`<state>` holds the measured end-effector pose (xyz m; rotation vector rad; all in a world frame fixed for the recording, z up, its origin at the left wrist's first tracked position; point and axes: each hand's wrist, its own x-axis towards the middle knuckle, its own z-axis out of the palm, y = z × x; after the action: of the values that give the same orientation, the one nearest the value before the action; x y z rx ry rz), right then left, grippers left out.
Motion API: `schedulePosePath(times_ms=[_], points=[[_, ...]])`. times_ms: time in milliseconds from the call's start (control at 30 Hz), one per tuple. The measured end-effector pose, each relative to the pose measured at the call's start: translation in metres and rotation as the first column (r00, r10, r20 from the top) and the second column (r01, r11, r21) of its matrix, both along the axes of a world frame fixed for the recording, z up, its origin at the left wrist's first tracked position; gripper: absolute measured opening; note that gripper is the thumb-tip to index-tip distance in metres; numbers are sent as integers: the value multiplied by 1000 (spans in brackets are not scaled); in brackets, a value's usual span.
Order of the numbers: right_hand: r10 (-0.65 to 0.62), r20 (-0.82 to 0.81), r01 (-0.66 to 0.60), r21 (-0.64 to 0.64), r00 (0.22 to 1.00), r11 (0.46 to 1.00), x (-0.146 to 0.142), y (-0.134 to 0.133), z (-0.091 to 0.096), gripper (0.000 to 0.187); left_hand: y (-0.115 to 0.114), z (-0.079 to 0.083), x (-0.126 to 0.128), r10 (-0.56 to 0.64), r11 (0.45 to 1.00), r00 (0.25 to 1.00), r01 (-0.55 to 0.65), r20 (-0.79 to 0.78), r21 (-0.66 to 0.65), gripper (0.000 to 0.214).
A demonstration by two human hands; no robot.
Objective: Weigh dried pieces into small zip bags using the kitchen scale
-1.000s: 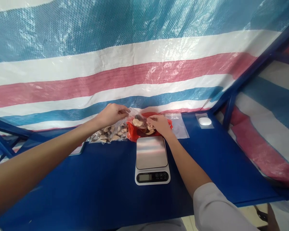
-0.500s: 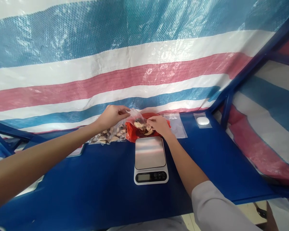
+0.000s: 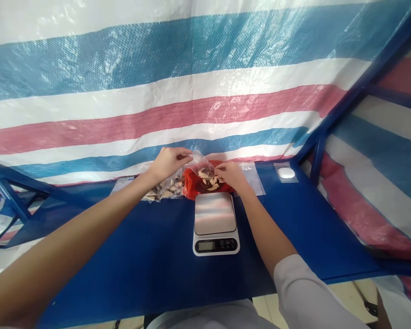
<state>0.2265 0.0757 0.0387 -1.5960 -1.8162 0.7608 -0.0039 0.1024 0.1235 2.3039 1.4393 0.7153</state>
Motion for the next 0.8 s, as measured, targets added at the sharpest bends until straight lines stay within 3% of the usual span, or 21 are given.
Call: schedulePosePath(times_ms=[133,233,333,633,800], points=[[2,-188,-13,-57,982,998,6,-1,2,24,-3,-2,8,-25,999,999,25,32,23,31],[-39,-376,-19,-148,926,989,10,0,1,21,-3,-3,13,-50,998,998,49,48,38,34],[-70,-460,-32,-209,885,977,13,1,1,18,-2,-4,17,-46,998,995,43,90,39,35],[-74,-263,28,-176,962,984,25,1,5,17,2,-4,32,-51,998,985,46,164,37,31],[-81,-170,53,-163,982,985,28,2,2,16,3,-8,26,-22,1000,991,21,128,14,37]])
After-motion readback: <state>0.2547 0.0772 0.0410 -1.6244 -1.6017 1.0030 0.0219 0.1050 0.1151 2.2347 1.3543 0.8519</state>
